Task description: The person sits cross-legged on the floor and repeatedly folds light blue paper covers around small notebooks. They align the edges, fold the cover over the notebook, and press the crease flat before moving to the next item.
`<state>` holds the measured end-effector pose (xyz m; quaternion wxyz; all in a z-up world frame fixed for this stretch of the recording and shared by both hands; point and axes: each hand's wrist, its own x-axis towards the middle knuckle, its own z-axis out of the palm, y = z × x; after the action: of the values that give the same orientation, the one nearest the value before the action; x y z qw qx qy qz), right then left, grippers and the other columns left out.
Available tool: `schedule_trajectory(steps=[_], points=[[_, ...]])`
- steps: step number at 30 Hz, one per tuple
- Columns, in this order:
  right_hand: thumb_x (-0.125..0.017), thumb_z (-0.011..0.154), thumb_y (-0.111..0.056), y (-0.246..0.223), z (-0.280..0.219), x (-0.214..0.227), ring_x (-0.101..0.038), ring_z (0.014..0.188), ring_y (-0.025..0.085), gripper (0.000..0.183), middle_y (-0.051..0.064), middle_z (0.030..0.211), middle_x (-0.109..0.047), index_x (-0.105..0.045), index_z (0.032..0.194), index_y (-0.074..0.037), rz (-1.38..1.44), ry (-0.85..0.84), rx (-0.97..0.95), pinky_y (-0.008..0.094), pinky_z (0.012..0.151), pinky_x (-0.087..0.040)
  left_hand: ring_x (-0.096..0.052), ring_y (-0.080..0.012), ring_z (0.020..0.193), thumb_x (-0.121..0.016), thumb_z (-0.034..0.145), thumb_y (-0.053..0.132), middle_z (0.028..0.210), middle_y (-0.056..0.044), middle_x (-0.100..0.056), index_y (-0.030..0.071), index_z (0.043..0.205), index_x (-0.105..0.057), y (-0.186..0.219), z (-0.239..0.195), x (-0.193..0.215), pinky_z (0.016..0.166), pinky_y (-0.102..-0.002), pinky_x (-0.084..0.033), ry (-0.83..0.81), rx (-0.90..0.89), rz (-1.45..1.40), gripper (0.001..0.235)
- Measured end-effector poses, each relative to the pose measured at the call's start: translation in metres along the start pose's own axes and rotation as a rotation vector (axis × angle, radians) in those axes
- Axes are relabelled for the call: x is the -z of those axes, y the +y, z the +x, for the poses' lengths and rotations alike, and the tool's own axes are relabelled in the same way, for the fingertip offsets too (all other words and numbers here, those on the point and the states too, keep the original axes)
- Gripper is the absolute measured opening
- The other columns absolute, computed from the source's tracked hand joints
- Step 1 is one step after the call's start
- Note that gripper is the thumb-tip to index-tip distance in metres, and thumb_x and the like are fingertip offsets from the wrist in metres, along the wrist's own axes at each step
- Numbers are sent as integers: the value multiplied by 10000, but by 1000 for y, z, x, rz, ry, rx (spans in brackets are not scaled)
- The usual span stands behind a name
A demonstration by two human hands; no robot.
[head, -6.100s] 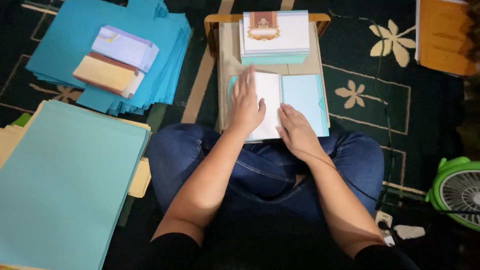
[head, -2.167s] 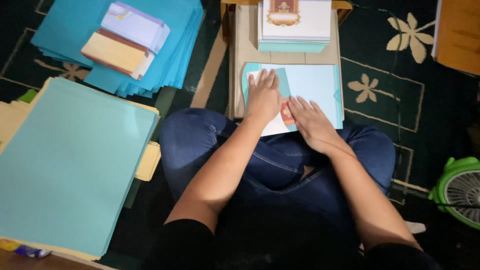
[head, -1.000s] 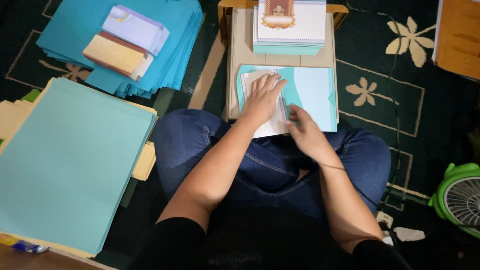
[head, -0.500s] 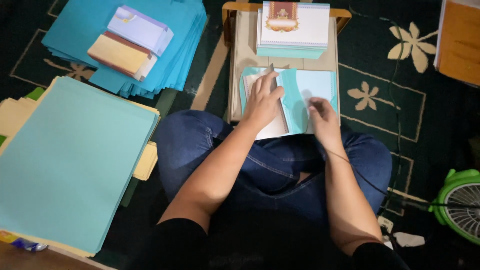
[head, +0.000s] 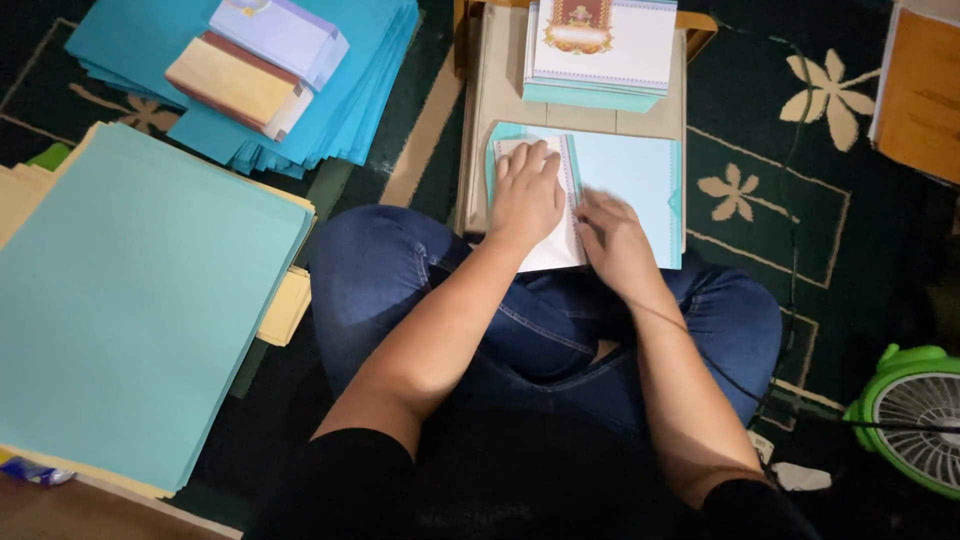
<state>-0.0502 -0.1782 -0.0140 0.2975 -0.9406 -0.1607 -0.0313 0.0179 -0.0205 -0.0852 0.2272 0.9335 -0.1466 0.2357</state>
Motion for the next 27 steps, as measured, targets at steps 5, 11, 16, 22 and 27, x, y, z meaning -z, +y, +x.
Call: schedule_trajectory(steps=[5,11,16,22,27], points=[[-527,1021,-116,53,56,-24,-383,1480,420,528,154,1571,-503,-508,1548,-96,-244,-186,141,583,1191,-297,-548,-282,1152,-633,847,147,1212,-138,-636,61,1112,-676,-4,-3,-15,940,-429,-390,27,12,33,282],[-461,1056,-115,60,83,-24,-304,1528,389,580,153,1654,-380,-364,1626,-71,-323,-233,246,560,1227,-239,-550,-303,1123,-540,895,114,1183,-158,-635,76,1034,-627,-10,-2,-34,907,-433,-384,106,-12,40,169],[-383,1072,-244,44,9,-7,-259,1557,360,600,140,1684,-309,-293,1646,-96,-355,-321,213,544,1245,-188,-533,-301,1131,-475,944,112,1195,-149,-613,81,1027,-603,-7,0,-25,935,-431,-368,76,9,17,155],[-288,1120,-330,45,-34,-6,-179,1574,351,595,138,1707,-228,-199,1663,-104,-271,-347,156,539,1264,-96,-244,-394,1537,-456,1055,274,1651,-216,-321,47,1522,-408,29,-6,30,1184,-529,-198,-626,148,122,522],[-393,1079,-193,51,-29,-4,-110,1590,289,606,42,1727,-182,-221,1660,-181,-73,-365,84,498,1272,-43,-23,-499,1567,-622,1001,196,1729,-218,-19,109,1666,-126,62,-22,80,1203,-720,-60,-1030,74,192,834]])
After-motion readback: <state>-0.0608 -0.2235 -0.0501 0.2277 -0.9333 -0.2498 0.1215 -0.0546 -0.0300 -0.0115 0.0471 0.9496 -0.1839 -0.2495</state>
